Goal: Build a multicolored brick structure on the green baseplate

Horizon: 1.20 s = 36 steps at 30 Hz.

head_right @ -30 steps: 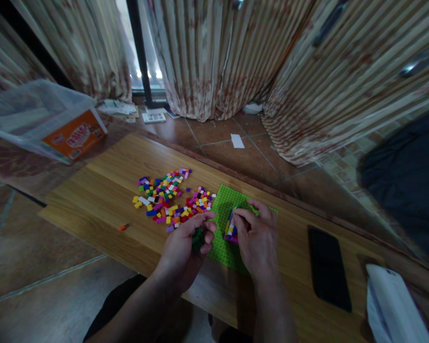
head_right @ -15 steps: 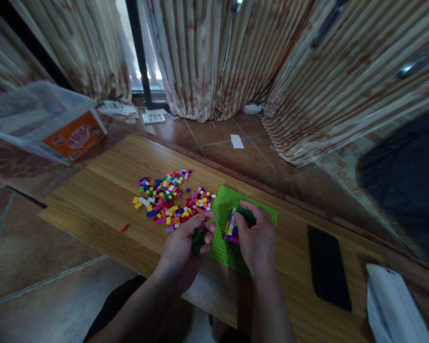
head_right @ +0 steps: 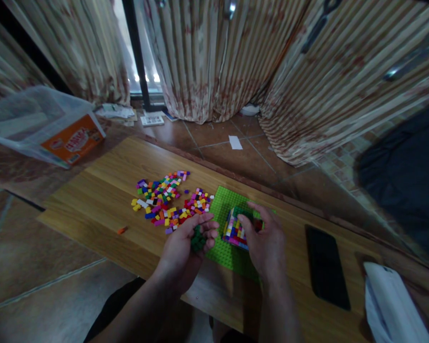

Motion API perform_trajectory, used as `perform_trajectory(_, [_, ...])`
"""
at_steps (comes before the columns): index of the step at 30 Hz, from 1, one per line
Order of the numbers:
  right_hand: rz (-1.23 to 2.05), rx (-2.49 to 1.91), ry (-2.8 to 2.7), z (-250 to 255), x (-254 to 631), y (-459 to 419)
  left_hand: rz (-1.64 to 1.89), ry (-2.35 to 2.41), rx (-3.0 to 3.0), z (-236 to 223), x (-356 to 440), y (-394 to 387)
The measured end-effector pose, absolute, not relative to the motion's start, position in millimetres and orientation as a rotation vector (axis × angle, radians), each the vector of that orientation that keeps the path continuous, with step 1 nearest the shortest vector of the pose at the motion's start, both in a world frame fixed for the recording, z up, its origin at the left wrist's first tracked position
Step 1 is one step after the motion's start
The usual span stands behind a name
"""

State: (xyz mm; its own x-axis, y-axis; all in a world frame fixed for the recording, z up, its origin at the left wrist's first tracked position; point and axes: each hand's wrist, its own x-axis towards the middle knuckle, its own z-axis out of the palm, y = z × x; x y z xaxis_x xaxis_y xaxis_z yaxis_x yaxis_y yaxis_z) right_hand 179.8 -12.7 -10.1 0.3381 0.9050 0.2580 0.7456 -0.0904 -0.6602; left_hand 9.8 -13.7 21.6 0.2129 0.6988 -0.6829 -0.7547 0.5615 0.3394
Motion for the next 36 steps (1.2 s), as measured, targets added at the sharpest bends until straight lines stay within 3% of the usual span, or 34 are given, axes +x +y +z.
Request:
perform_trajectory(6, [0.329, -1.663, -1.23, 6.9, 177.6, -20.4, 1.02, 0.831, -0.144, 21.0, 13.7, -12.7])
perform_trajectory(15, [0.893, -1.511, -1.803, 32.3, 148.0, -32.3, 1.052, 0.68, -0.135, 24.5, 11.2, -13.9])
perform_trajectory(28, [0.8, -1.578, -1.895, 28.8, 135.5, -28.2, 1.086, 0.63, -0.192, 29.3, 8.3, -12.1])
perform_trajectory(36, [0.656, -1.589, -1.399, 27.1, 160.6, -30.7, 1.126, 0.747, -0.171, 23.4, 7.9, -10.9])
